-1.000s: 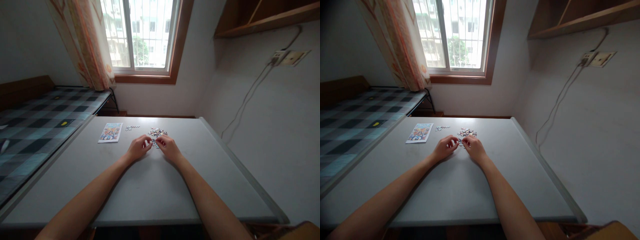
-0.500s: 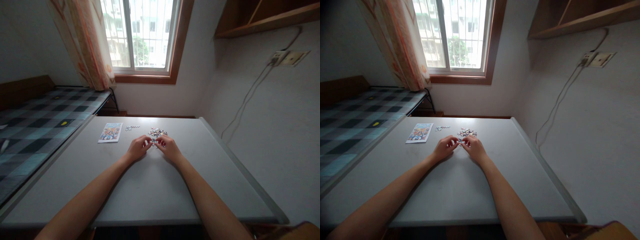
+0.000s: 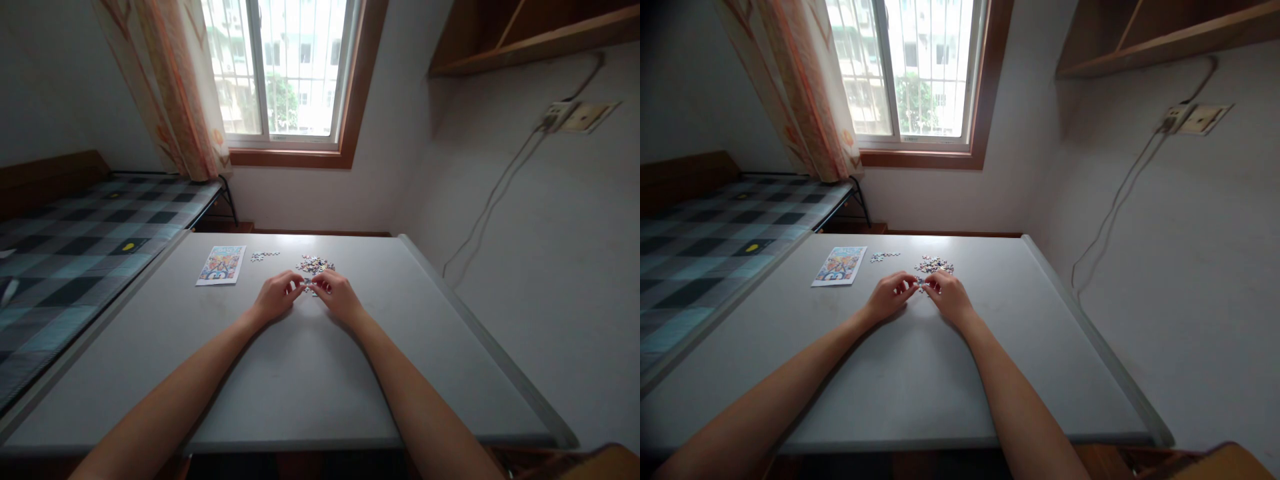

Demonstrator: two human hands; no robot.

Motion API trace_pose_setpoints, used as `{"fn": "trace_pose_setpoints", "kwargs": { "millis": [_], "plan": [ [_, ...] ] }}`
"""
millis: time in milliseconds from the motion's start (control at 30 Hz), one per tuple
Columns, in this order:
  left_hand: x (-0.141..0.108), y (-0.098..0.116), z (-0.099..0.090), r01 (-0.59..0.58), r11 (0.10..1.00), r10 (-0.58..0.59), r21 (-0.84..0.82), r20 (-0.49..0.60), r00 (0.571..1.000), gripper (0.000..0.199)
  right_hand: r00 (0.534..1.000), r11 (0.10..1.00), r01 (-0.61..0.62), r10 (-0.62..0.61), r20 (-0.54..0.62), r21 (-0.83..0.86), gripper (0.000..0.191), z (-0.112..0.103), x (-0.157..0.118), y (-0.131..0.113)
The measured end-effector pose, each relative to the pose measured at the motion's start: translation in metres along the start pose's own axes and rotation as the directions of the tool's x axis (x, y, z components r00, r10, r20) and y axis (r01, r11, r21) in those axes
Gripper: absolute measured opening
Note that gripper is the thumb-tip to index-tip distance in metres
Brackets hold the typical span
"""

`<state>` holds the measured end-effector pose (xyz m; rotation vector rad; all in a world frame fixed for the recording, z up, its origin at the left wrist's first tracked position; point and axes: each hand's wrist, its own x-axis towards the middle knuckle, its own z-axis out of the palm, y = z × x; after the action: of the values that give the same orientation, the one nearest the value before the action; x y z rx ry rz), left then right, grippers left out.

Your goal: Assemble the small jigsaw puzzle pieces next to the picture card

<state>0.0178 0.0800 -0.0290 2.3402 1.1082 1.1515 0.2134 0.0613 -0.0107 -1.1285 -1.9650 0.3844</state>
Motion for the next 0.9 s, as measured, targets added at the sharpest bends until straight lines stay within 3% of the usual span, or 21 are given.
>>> {"fn": "trace_pose_setpoints", "kwargs": {
  "millis": [900],
  "plan": [
    [0.0,-0.0022,0.0002,0.003,1.0,-0.003,-0.004,0.019,1.0,0.012,1.0,1.0,-0.016,0.016,-0.011,-0.006,0.009,0.0017,0.0,0.0024]
  ]
}}
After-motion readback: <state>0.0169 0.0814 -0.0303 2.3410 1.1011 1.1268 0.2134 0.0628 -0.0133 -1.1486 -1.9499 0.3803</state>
